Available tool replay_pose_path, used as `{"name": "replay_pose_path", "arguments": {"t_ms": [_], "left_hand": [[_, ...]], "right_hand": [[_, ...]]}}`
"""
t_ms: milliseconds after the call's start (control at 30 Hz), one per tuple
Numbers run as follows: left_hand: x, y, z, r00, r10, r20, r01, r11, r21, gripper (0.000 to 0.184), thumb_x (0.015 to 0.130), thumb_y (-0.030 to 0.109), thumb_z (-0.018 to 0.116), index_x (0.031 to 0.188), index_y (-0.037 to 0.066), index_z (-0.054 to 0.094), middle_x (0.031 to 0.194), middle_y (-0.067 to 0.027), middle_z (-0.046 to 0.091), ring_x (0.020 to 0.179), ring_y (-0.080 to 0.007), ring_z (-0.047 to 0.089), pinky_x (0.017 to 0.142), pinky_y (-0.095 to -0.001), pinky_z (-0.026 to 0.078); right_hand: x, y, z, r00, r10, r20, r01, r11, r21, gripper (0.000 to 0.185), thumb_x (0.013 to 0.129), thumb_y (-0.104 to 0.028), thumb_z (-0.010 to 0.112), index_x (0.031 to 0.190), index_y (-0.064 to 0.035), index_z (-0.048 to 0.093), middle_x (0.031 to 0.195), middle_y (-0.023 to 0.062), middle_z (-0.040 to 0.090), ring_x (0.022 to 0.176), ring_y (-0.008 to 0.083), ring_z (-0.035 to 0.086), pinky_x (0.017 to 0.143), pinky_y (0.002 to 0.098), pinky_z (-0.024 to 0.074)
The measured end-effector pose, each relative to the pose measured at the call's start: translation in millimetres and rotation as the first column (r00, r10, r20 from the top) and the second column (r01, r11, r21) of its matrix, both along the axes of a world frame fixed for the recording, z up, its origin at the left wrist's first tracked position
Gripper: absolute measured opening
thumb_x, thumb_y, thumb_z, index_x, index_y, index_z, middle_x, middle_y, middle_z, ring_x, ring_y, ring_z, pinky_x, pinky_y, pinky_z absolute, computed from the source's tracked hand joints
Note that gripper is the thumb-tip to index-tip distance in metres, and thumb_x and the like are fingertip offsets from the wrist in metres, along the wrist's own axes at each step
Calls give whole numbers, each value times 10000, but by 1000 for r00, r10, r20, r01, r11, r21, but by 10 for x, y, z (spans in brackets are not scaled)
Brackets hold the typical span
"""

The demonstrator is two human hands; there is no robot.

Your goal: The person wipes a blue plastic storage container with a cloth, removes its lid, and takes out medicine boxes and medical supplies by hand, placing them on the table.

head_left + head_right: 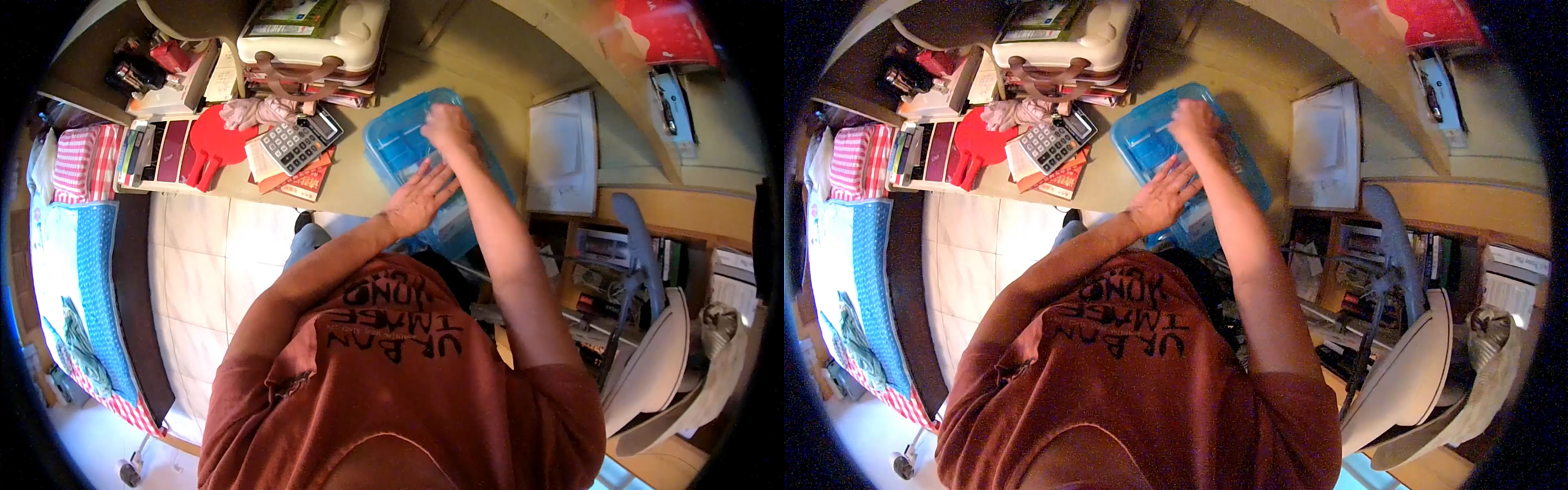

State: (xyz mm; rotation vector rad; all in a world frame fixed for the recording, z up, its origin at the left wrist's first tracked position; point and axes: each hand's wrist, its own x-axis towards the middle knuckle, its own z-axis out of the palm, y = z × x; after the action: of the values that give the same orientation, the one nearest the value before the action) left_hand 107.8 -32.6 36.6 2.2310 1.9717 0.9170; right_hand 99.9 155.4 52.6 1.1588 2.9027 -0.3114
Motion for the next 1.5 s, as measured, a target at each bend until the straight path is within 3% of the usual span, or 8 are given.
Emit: {"name": "replay_pose_path", "arguments": {"t_ms": [100,467,733,1133,1267,1367,1433,1500], "left_hand": [[-22,4,52,1000,12,-19,-12,1000,13,727,776,97,582,1457,75,330,1520,-196,283,1389,-306,338,1176,-479,178],[-93,22,123,991,-87,102,92,995,-45,782,759,0,577,1480,53,278,1556,-217,185,1398,-325,320,1145,-485,263],[-634,181,143,943,-45,329,47,999,0,618,698,-69,587,1300,64,538,1369,-151,503,1225,-379,490,1034,-477,410],[-985,-329,80,971,-168,173,168,986,16,477,774,120,698,1237,72,594,1320,-166,531,1251,-354,470,1064,-500,354],[-958,-340,113,971,-180,156,181,983,4,509,773,138,714,1264,81,590,1324,-189,517,1236,-358,482,1053,-469,366],[-762,-273,301,845,-35,533,76,996,-54,487,821,143,706,1284,66,575,1313,-174,528,1180,-296,538,988,-409,432],[-662,-190,258,358,69,931,145,981,-128,357,881,121,667,1220,41,586,1182,-112,601,1017,-197,598,854,-324,495],[-736,-91,-27,249,88,964,228,963,-147,287,896,94,644,1172,39,587,1102,-75,616,950,-155,592,804,-294,496]], "right_hand": [[288,618,-462,852,-362,-379,151,862,-484,197,662,-191,716,757,-34,643,762,139,685,714,230,674,658,351,520],[1143,-206,1174,753,-386,-533,257,918,-302,119,774,-96,675,818,10,644,734,94,666,691,139,622,653,291,495],[1447,-817,957,679,-561,-474,88,703,-705,209,764,-130,752,885,-20,621,796,73,662,729,128,618,670,275,491],[646,-1234,512,795,-178,-580,337,925,178,197,855,-265,671,873,-70,646,800,138,639,733,388,603,643,452,483],[648,-1297,525,722,-394,-568,386,911,-142,141,848,-188,681,919,-67,677,834,118,657,761,318,644,676,396,508],[686,-1214,362,584,-477,-657,131,854,-504,186,819,-107,702,997,-55,680,883,94,673,811,221,663,734,329,519],[704,-1194,370,483,-520,-704,-56,785,-617,267,794,-58,718,1053,-46,654,909,87,674,847,167,649,782,295,513],[745,-1204,430,490,-489,-722,-33,817,-576,302,792,-63,723,1081,-39,637,914,92,675,851,170,648,786,300,513]]}}
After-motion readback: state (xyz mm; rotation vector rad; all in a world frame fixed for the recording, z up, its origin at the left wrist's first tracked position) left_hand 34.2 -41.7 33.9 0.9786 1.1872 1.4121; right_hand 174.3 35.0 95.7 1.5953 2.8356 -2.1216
